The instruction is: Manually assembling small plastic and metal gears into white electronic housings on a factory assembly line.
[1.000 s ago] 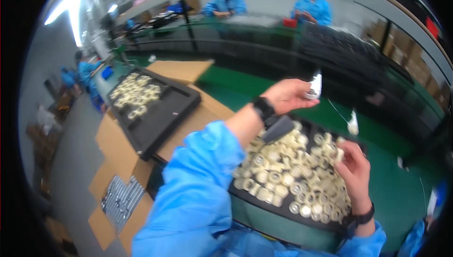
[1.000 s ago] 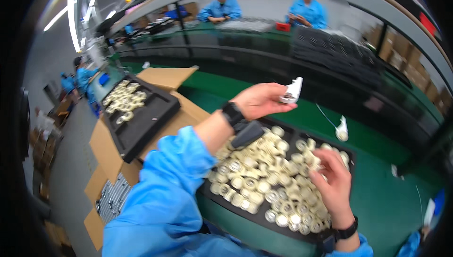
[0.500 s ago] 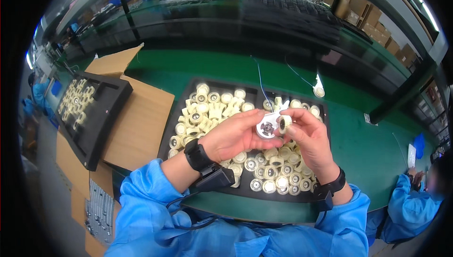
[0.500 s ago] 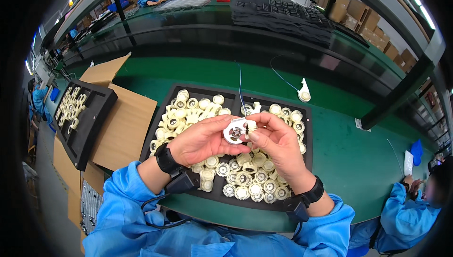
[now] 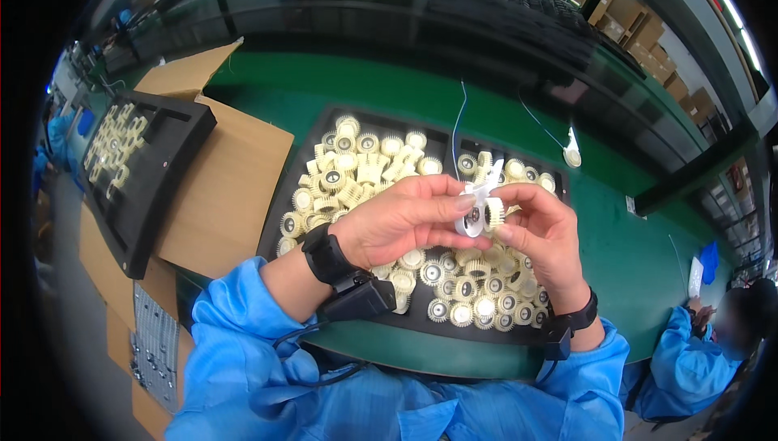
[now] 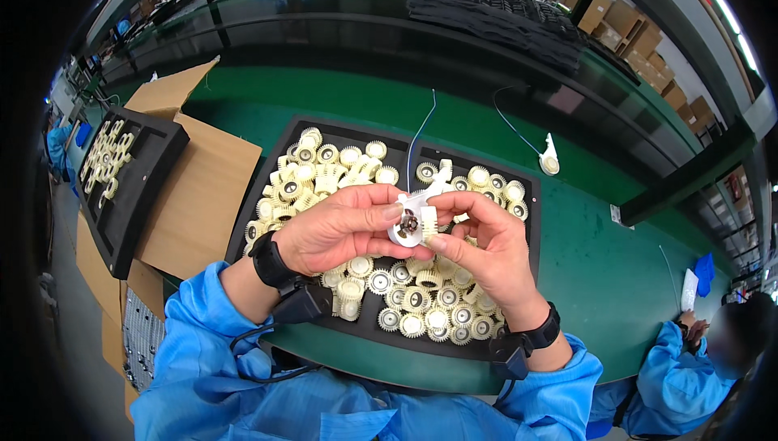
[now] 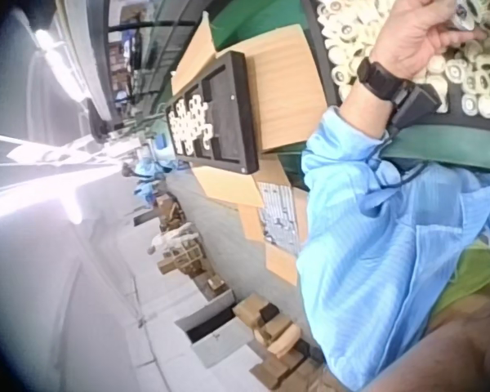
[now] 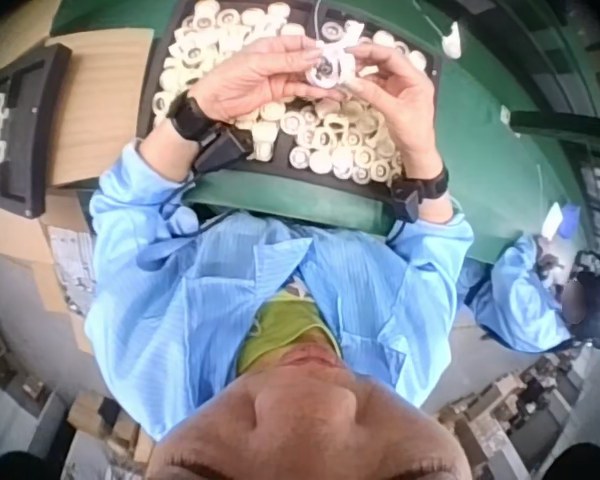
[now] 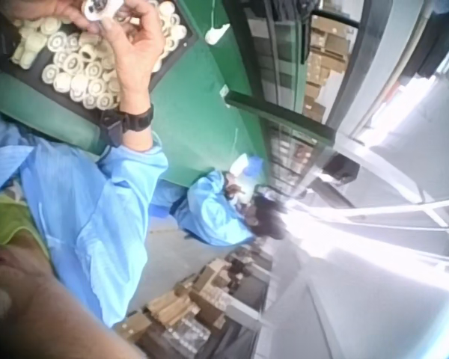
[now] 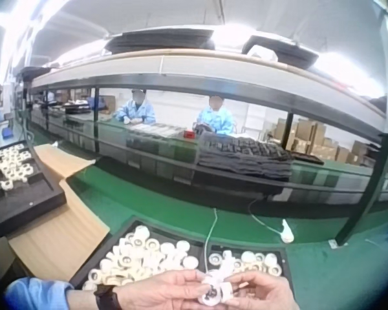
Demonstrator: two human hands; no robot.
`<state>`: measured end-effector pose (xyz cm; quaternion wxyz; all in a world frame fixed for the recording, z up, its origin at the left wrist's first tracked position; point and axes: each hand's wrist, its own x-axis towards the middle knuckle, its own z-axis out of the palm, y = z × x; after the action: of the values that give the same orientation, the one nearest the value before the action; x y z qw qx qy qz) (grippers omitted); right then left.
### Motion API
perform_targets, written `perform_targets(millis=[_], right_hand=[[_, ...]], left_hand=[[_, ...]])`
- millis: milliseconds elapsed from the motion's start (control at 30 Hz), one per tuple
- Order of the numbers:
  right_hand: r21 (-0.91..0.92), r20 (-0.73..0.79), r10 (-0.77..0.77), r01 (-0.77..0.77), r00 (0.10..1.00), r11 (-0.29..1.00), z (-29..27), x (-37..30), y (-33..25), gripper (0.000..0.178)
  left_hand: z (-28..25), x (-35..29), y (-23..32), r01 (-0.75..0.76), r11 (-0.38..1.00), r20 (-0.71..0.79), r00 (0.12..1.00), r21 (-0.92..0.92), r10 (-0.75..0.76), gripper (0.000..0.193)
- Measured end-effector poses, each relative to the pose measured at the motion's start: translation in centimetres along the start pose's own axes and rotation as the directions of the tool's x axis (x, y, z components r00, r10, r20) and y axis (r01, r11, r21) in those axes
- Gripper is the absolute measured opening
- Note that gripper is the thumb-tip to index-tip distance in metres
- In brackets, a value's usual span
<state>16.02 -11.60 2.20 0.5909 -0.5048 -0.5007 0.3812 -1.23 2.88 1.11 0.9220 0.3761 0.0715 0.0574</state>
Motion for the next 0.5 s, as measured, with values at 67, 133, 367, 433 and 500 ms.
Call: perform_targets(millis=[67,133,367,433,500], right_hand=[[-0.014,0.024,0.012,-0.012,1.000,1.000,-0.1,0.0,0.1,0.035],[-0.070,0.034,0.004,-0.002,0.999,0.998,0.0,0.1,0.2,0.033],[-0.164,0.018,-0.032,0.034,0.999,0.986,0.3,0.1,0.2,0.030],[-0.325,0.032,-0.162,0.164,0.986,0.932,0.5,-0.1,0.3,0.031],[-0.457,0.088,-0.232,0.246,0.969,0.855,1.0,-0.1,0.2,0.032]], left_hand=[[0.1,-0.1,-0.1,0.016,1.000,-0.006,1.000,0.008,-0.016,0.031],[0.2,-0.2,-0.2,0.013,0.999,-0.013,1.000,0.035,-0.013,0.030],[0.5,-0.4,-0.3,0.025,0.998,-0.029,0.999,0.052,-0.024,0.029],[0.4,-0.4,-0.5,0.027,0.997,-0.049,0.999,0.075,-0.023,0.028],[0.0,-0.4,-0.9,0.020,0.994,-0.059,0.998,0.104,-0.014,0.028]])
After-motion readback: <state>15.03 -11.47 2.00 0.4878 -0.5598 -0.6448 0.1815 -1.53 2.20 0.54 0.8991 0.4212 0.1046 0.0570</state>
